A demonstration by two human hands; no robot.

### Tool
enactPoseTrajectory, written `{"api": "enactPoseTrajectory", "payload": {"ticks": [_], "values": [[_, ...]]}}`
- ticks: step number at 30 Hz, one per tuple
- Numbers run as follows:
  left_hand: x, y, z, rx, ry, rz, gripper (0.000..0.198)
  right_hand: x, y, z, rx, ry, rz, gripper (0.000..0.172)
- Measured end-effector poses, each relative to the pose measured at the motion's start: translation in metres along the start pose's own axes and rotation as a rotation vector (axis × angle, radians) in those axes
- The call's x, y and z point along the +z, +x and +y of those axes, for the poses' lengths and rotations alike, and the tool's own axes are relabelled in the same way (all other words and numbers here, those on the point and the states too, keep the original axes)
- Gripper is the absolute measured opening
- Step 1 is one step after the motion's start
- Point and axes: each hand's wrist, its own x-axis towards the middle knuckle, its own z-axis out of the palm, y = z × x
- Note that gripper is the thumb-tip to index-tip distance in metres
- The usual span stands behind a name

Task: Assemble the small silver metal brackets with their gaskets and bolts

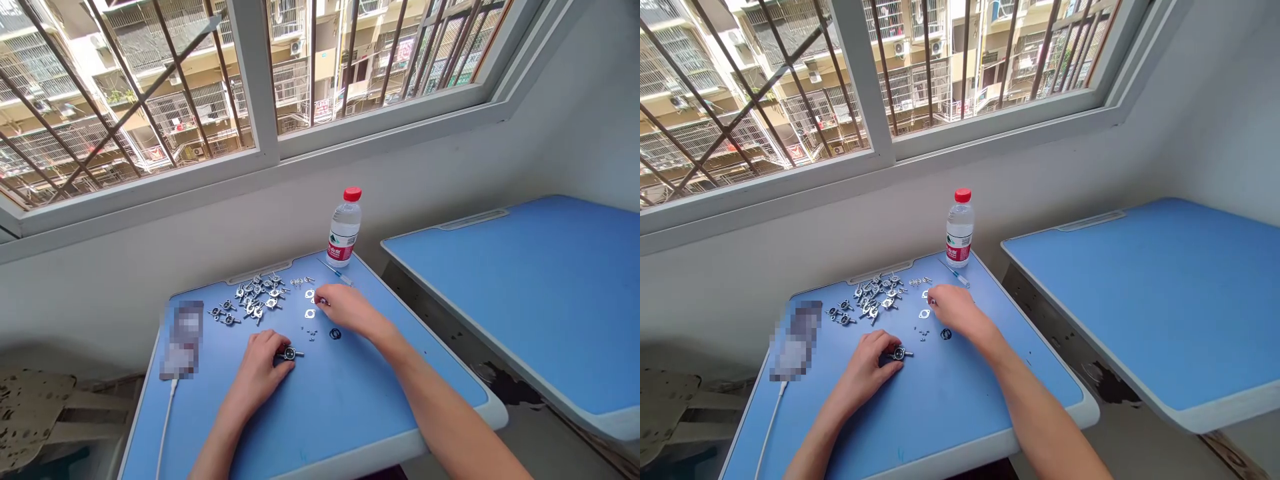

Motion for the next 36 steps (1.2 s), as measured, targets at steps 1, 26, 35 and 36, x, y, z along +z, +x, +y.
{"api": "enactPoseTrajectory", "payload": {"ticks": [1,26,35,36], "values": [[0.000,0.000,0.000,-0.005,-0.002,0.001,0.018,0.000,0.000,-0.001,-0.008,0.001,-0.006,0.024],[-0.002,-0.001,0.001,-0.025,-0.040,-0.021,0.015,-0.004,0.003,0.014,0.087,-0.029,0.033,0.024],[-0.002,-0.001,0.002,0.003,-0.011,-0.021,0.015,0.000,0.011,0.007,0.116,-0.036,0.158,0.022],[-0.001,0.000,0.002,0.006,-0.007,-0.023,0.014,0.002,0.014,0.006,0.129,-0.039,0.184,0.022]]}}
